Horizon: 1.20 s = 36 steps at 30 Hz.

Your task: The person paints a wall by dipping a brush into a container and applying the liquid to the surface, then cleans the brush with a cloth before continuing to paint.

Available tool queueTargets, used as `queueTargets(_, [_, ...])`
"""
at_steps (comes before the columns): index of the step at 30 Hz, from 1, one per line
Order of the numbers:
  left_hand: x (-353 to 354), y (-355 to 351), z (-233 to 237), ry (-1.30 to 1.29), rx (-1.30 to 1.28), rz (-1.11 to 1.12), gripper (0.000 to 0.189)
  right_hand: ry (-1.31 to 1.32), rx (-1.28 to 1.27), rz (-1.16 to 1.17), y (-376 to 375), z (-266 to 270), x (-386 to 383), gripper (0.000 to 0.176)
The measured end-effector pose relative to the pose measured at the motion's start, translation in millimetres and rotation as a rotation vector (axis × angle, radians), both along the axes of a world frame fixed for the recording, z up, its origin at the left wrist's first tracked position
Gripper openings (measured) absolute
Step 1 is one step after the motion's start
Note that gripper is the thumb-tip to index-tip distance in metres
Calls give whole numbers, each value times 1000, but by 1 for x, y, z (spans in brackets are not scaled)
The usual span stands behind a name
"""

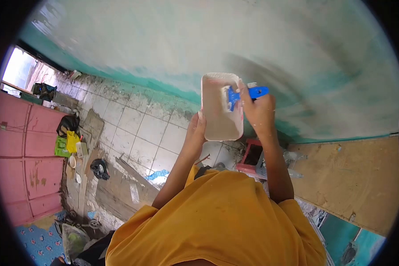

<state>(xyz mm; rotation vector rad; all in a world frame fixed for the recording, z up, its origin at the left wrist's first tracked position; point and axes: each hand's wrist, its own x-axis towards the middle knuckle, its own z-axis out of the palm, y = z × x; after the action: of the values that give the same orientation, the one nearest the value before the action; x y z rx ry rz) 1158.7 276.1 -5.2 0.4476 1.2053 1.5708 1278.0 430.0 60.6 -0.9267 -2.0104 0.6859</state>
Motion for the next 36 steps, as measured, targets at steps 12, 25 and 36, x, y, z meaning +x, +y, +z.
queueTargets(12, [-103,11,28,29,30,143,76,103,6,-188,2,63,-104,35])
queueTargets(25, [-123,12,12,-17,53,116,66,-363,424,-314,-2,77,-149,38])
queueTargets(36, [-132,8,3,-58,-24,-21,73,-438,465,-340,5,73,-144,40])
